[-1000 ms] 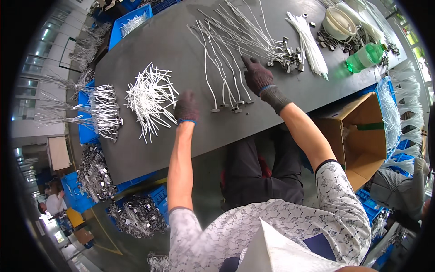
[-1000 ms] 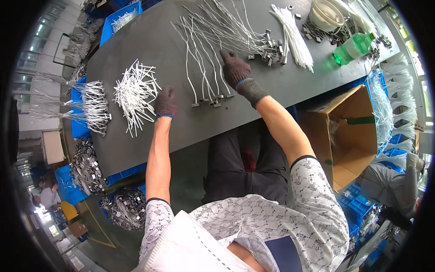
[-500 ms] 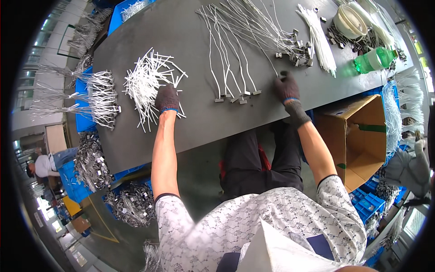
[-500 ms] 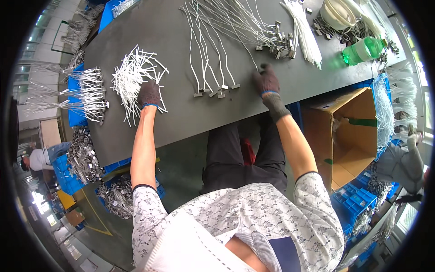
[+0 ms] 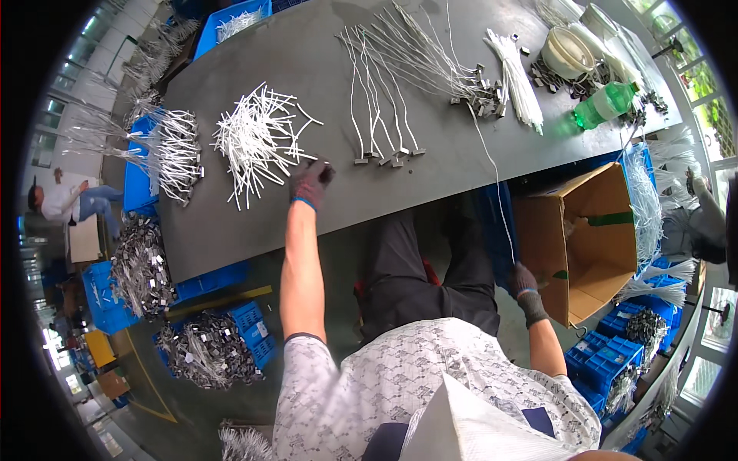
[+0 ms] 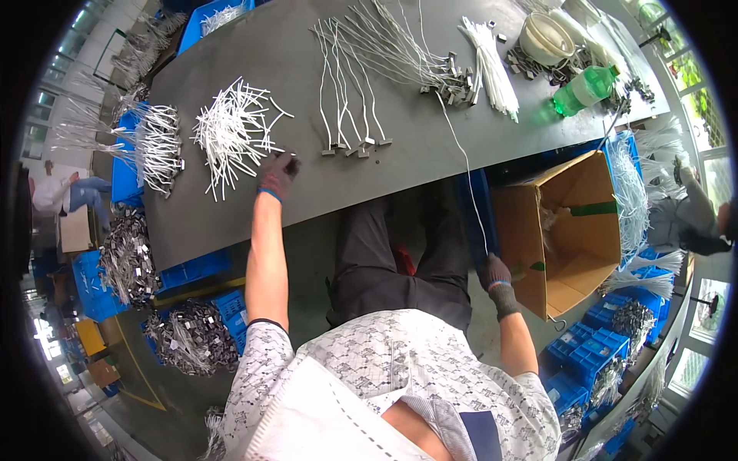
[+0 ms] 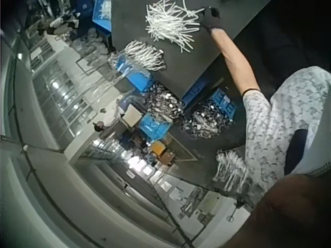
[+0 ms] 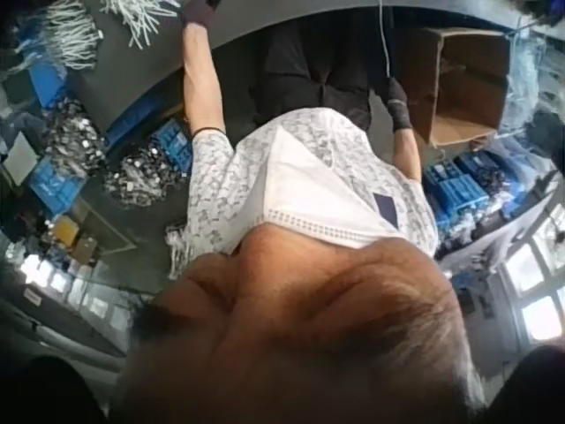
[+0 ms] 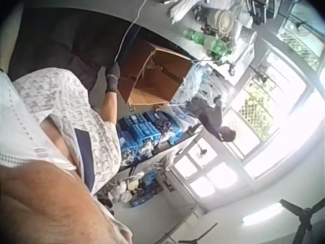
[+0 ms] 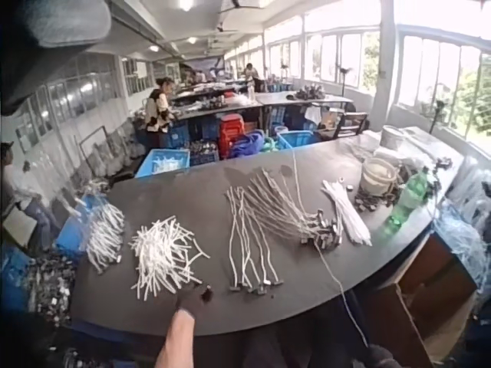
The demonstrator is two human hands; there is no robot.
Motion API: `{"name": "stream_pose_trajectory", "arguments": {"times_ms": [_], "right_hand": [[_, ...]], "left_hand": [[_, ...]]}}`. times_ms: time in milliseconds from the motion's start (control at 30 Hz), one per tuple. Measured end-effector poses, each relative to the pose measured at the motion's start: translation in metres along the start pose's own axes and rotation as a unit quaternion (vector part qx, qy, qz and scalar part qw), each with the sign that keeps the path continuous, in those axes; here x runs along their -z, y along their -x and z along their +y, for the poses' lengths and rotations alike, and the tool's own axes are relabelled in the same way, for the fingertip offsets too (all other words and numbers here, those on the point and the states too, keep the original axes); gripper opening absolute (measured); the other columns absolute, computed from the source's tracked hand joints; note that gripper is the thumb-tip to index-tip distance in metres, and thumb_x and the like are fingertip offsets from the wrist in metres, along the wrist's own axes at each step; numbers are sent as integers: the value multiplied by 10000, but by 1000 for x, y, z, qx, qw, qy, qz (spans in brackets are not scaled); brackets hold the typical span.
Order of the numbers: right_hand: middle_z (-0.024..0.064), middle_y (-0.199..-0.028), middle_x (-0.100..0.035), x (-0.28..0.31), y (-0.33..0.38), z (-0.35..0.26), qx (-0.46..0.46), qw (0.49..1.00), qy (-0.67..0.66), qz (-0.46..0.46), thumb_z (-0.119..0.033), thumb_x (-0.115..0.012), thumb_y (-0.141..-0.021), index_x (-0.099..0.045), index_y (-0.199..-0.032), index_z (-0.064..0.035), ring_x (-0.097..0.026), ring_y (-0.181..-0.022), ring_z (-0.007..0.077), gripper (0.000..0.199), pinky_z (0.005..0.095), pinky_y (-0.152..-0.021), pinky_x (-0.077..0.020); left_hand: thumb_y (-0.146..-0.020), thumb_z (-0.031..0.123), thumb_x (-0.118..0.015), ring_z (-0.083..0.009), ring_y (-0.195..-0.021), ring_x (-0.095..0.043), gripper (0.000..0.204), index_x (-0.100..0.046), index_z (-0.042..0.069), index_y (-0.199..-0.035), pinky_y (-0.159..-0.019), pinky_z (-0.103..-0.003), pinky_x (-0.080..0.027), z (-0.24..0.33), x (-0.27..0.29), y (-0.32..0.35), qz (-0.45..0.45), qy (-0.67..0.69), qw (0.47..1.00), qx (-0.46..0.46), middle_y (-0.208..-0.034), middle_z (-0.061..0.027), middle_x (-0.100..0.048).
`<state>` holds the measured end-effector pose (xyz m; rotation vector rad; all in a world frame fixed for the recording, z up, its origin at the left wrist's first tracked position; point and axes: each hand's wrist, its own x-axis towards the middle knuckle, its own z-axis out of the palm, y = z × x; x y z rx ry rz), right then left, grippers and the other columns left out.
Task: Arranging and sorting white electronic wire harnesses on a workbench.
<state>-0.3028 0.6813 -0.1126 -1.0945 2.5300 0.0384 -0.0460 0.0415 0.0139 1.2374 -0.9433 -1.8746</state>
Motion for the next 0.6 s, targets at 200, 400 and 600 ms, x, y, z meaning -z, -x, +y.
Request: {"name": "stream_pose_trajectory", "arguments": {"times_ms": [200,400,600], "right_hand": [[253,-947,-648,6,55,-27,-64,991,-84,77,-122,-570,-899,-599,-1016,-33,-643,-945,478,149,526,-788,-518],[222,-986,-621,95,32,-118,54,977,-139,153,-85,-566,-905,-595,-1041,-49,-618,-952,455,144,499,-791,-525],[207,-1068,-641,119,36,-129,22,997,-60,36,-184,-605,-902,-566,-1207,-104,-665,-991,436,318,500,-819,-551]], "left_hand": [[-945,235,-721,-99,-640,-613,138,-674,125,-1013,-510,-262,-496,-23,-82,91,-147,59,982,108,-786,-33,-673],[-976,130,-660,-190,-687,-664,66,-634,72,-994,-629,-359,-609,-77,-178,130,-133,213,965,71,-832,-82,-673],[-963,120,-665,-297,-691,-710,138,-589,17,-1013,-622,-436,-641,-31,-184,140,-28,251,967,-35,-863,-149,-685]]}}
